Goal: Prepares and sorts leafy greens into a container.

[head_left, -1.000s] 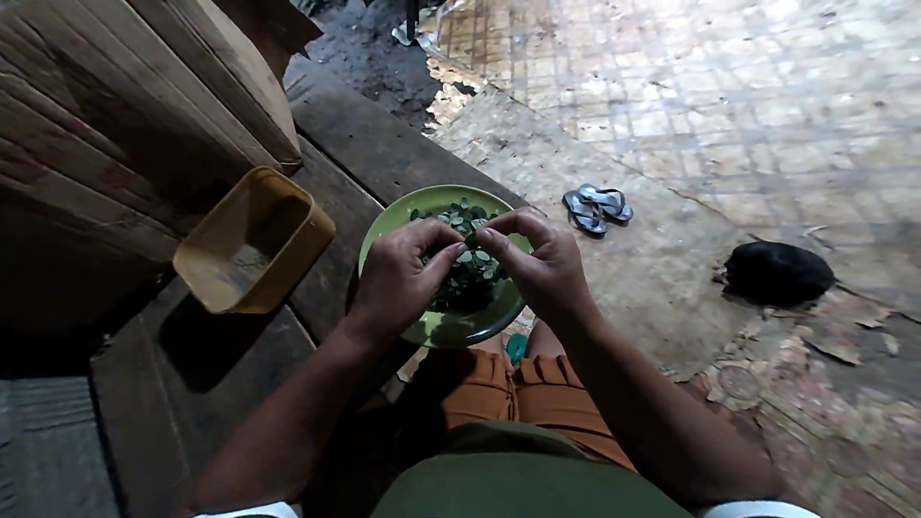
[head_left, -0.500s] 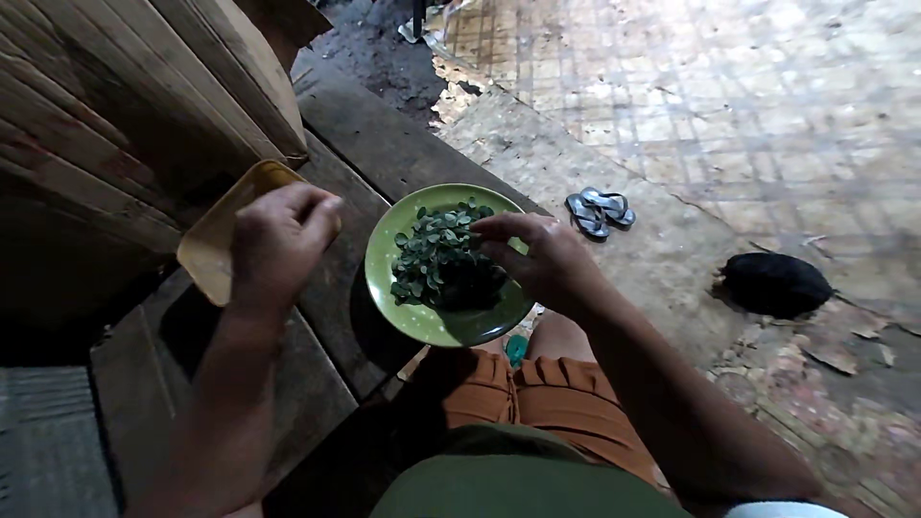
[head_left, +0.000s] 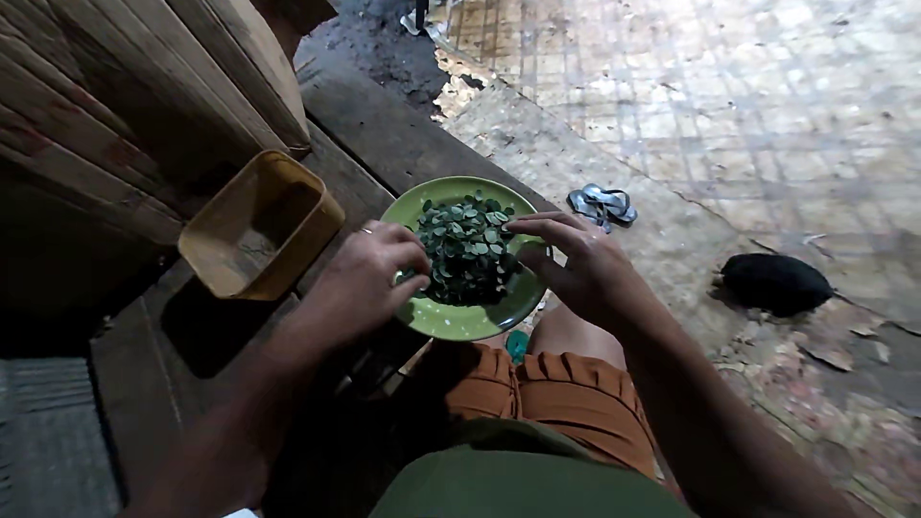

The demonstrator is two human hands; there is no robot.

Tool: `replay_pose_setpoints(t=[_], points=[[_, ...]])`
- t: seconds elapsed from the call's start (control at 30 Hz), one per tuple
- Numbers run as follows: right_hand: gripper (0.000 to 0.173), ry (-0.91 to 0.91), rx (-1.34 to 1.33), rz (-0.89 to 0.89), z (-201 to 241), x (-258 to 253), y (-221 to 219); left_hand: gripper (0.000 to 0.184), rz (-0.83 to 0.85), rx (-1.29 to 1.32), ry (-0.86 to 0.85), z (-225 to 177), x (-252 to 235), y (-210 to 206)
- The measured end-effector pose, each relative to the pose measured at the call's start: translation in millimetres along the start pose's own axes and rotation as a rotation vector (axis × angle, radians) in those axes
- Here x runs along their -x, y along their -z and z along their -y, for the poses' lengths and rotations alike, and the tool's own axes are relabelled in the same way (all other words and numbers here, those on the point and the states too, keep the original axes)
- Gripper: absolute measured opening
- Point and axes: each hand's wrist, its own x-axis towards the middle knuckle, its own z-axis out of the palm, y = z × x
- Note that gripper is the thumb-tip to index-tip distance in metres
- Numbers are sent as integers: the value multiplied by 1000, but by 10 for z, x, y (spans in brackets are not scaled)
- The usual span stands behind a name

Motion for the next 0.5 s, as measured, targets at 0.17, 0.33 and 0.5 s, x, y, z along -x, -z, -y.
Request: replay_pose_setpoints(t=[0.17, 0.33, 0.5], points=[[28, -31, -17, -90, -28, 109, 22, 18, 66, -11, -75, -140, -28, -164], [26, -27, -25, -134, 3, 128, -17, 11, 21, -68, -91, -76, -66, -257], [24, -22, -80, -170, 52, 138, -22, 12, -104, 173, 38, -101, -56, -120]])
